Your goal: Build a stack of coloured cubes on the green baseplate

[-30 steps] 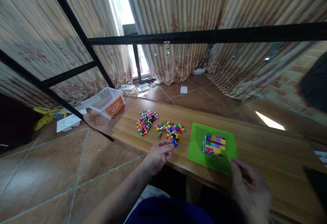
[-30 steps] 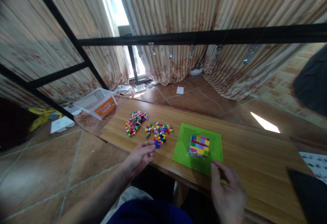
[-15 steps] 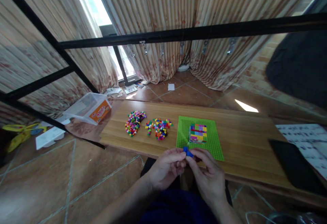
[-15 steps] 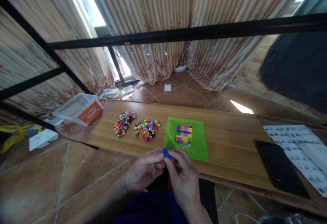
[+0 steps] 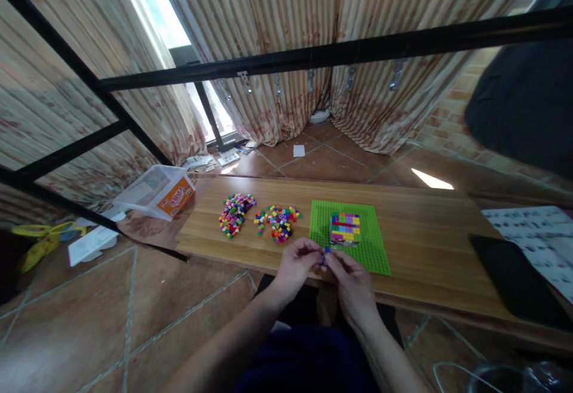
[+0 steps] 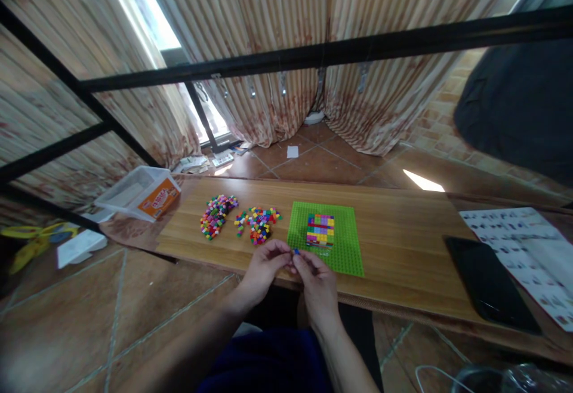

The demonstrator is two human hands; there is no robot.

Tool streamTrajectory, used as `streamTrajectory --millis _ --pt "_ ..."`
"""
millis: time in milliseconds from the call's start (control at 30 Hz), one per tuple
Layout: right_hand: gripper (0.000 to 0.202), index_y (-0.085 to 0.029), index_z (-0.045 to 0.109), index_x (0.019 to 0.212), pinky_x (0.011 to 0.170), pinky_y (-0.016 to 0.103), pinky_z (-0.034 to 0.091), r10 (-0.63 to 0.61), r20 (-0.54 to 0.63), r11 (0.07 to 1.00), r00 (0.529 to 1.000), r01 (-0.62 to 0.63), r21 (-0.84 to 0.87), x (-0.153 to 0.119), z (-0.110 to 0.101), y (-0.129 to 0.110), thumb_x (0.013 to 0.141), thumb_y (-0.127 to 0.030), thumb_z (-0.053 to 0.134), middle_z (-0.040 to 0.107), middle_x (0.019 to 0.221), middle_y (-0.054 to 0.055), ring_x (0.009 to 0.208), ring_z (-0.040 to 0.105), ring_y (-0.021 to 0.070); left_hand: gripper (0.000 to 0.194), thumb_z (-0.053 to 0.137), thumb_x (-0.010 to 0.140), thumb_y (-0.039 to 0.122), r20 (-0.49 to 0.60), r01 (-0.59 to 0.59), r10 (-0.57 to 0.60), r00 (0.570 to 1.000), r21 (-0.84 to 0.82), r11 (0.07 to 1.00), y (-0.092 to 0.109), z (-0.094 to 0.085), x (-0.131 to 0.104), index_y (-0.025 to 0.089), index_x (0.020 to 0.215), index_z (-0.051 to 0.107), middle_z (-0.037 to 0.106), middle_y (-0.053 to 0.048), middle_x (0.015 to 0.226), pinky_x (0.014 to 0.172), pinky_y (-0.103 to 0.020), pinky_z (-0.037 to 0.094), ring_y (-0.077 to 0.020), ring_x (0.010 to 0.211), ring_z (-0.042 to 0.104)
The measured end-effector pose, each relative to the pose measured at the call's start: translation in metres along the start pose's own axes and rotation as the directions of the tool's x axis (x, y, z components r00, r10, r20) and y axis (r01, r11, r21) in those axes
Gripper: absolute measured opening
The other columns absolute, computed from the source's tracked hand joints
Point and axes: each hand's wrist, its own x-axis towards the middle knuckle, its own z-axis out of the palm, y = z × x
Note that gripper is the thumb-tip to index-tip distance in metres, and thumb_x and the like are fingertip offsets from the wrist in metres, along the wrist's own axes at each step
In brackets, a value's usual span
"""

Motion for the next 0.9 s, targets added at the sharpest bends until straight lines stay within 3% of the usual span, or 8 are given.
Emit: streamTrajectory --millis 133,267,400,467,567,700,800,900 --pt "0.032 -0.020 0.074 0.086 0.068 0.028 0.053 0.023 -0.098 0.999 0.995 -0.021 0.029 0.006 -0.024 0.017 0.066 -0.044 0.081 0.072 0.080 0.002 0.070 0.062 0.0132 0.010 0.070 0.065 0.017 -0.099 -0.055 0.074 0.992 0.180 0.982 -0.027 -0.026 0.009 0.016 0.073 0.064 0.061 0.001 0.072 0.070 -0.024 0.043 -0.0122 0.071 0.055" --pt "0.032 -0.019 0.073 0.085 0.065 0.026 0.052 0.061 -0.183 0.998 0.981 -0.058 0.018 -0.005 -0.058 0.024 0.066 -0.043 0.082 0.071 0.081 0.002 0.068 0.061 0.0124 0.010 0.066 0.068 0.018 -0.048 -0.053 0.064 0.997 0.213 0.976 -0.040 -0.042 0.002 0.016 0.078 0.063 0.059 0.001 0.072 0.067 -0.023 0.042 -0.0120 0.069 0.054" --pt "0.034 -0.018 0.073 0.086 0.062 0.025 0.051 0.038 -0.225 0.998 0.974 -0.049 -0.043 -0.013 -0.074 0.022 0.066 -0.045 0.081 0.072 0.085 0.003 0.065 0.060 0.0118 0.010 0.061 0.074 0.017 0.011 -0.093 0.094 0.995 0.331 0.939 -0.040 -0.039 -0.005 0.017 0.084 0.062 0.057 0.000 0.075 0.067 -0.023 0.044 -0.0122 0.070 0.054" --pt "0.036 -0.018 0.073 0.088 0.062 0.025 0.051 0.021 -0.226 0.994 0.974 -0.044 -0.097 -0.013 -0.073 0.021 0.066 -0.046 0.081 0.072 0.082 0.003 0.065 0.060 0.0124 0.016 0.060 0.076 0.017 0.050 -0.163 0.159 0.986 0.488 0.857 -0.039 -0.032 -0.007 0.018 0.092 0.063 0.058 -0.001 0.081 0.071 -0.026 0.047 -0.0138 0.074 0.056" --pt "0.039 -0.017 0.074 0.088 0.061 0.026 0.051 0.030 -0.192 0.986 0.981 -0.061 -0.154 -0.011 -0.067 0.020 0.065 -0.048 0.081 0.070 0.073 0.002 0.062 0.060 0.0128 0.027 0.064 0.078 0.019 0.170 -0.289 0.243 0.955 0.719 0.632 -0.039 -0.021 -0.006 0.021 0.105 0.063 0.061 -0.005 0.099 0.083 -0.032 0.049 -0.0188 0.089 0.059" --pt "0.045 -0.017 0.074 0.095 0.058 0.028 0.052 0.003 -0.156 0.983 0.988 -0.032 -0.184 -0.009 -0.065 0.017 0.066 -0.051 0.079 0.072 0.077 0.004 0.061 0.061 0.0140 0.027 0.061 0.081 0.017 0.268 -0.339 0.229 0.936 0.864 0.373 -0.041 -0.012 -0.001 0.022 0.108 0.063 0.058 -0.008 0.112 0.095 -0.038 0.047 -0.0242 0.105 0.056" --pt "0.050 -0.019 0.072 0.106 0.059 0.028 0.053 -0.016 -0.146 0.983 0.989 -0.012 -0.185 -0.011 -0.070 0.016 0.068 -0.050 0.078 0.071 0.079 0.003 0.062 0.061 0.0135 0.023 0.057 0.083 0.016 0.278 -0.334 0.209 0.938 0.885 0.324 -0.043 -0.010 0.002 0.021 0.104 0.063 0.058 -0.009 0.112 0.093 -0.038 0.048 -0.0245 0.104 0.057" --pt "0.053 -0.020 0.071 0.112 0.059 0.027 0.053 -0.010 -0.169 0.982 0.985 -0.023 -0.187 -0.010 -0.075 0.017 0.068 -0.049 0.078 0.072 0.082 0.003 0.062 0.061 0.0123 0.020 0.058 0.082 0.016 0.263 -0.332 0.226 0.938 0.867 0.372 -0.042 -0.012 0.002 0.020 0.101 0.062 0.060 -0.009 0.108 0.089 -0.039 0.048 -0.0248 0.099 0.058"
